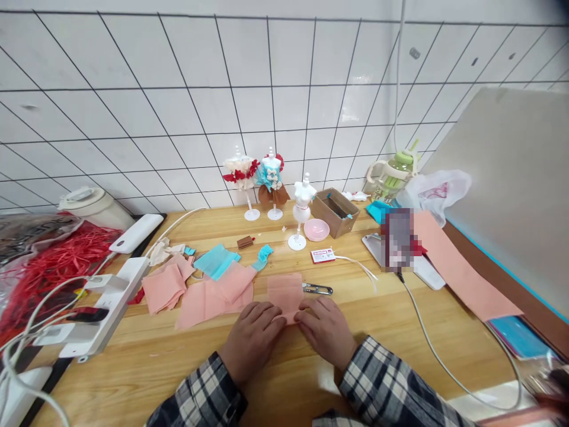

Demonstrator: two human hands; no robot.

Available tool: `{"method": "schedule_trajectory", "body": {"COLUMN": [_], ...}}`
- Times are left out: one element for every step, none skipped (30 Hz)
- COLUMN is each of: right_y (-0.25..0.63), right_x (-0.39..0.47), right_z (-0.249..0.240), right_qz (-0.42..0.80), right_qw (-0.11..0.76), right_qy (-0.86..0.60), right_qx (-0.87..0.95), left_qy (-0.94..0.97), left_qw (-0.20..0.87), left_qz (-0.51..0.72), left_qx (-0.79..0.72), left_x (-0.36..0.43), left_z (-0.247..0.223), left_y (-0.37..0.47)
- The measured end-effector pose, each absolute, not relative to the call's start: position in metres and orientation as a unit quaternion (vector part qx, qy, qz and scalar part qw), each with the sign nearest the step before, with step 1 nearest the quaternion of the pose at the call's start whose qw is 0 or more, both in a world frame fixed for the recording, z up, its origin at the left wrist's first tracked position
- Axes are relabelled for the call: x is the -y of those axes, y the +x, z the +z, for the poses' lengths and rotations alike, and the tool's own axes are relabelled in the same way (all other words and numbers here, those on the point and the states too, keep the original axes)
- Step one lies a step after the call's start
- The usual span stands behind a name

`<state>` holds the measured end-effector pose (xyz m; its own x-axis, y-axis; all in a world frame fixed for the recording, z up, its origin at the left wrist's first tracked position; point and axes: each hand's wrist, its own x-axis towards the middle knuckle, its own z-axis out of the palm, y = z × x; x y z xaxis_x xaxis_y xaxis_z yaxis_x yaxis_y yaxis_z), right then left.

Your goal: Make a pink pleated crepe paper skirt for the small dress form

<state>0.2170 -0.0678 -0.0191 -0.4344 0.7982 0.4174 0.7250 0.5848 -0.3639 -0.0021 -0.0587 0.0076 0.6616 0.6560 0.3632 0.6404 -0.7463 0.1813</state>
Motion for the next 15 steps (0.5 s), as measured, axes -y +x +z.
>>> {"method": "schedule_trajectory", "body": {"right_y": [0.218,0.22,0.221,0.222,0.223,0.224,0.225,0.226,0.227,0.228,0.229,0.23,0.231,0.231,0.231], "right_x": [0.07,0.073,0.076,0.078,0.08,0.081,0.082,0.081,0.081,0.08,0.079,0.079,0.079,0.079,0.079], "right_z": [-0.02,-0.02,-0.02,-0.021,-0.022,-0.023,-0.024,-0.025,-0.025,-0.026,-0.026,-0.025,-0.025,-0.024,-0.023], "right_qz": [0.072,0.082,0.093,0.106,0.121,0.137,0.153,0.168,0.183,0.198,0.21,0.221,0.23,0.236,0.238], "right_qw": [0.274,0.268,0.262,0.257,0.254,0.251,0.252,0.255,0.261,0.269,0.279,0.288,0.295,0.298,0.297], "right_qy": [-0.445,-0.44,-0.438,-0.44,-0.443,-0.446,-0.448,-0.449,-0.448,-0.449,-0.45,-0.452,-0.455,-0.459,-0.463], "right_qx": [0.85,0.853,0.855,0.854,0.851,0.848,0.844,0.84,0.835,0.829,0.822,0.815,0.808,0.803,0.8], "left_qy": [0.916,0.919,0.921,0.922,0.92,0.917,0.913,0.909,0.904,0.899,0.893,0.887,0.883,0.881,0.881], "left_qw": [0.02,0.026,0.035,0.046,0.059,0.074,0.092,0.113,0.135,0.156,0.172,0.181,0.186,0.186,0.186], "left_qz": [0.209,0.213,0.215,0.219,0.223,0.226,0.227,0.224,0.217,0.209,0.202,0.197,0.195,0.194,0.194], "left_qx": [-0.343,-0.332,-0.322,-0.317,-0.316,-0.319,-0.326,-0.333,-0.342,-0.353,-0.364,-0.375,-0.383,-0.388,-0.39], "left_x": [0.059,0.059,0.06,0.06,0.061,0.062,0.062,0.062,0.062,0.061,0.06,0.058,0.057,0.056,0.056], "left_z": [0.002,-0.002,-0.005,-0.007,-0.008,-0.008,-0.007,-0.006,-0.006,-0.005,-0.005,-0.006,-0.007,-0.009,-0.011], "left_y": [-0.002,-0.003,-0.004,-0.005,-0.005,-0.006,-0.007,-0.007,-0.008,-0.008,-0.009,-0.009,-0.01,-0.011,-0.011]}}
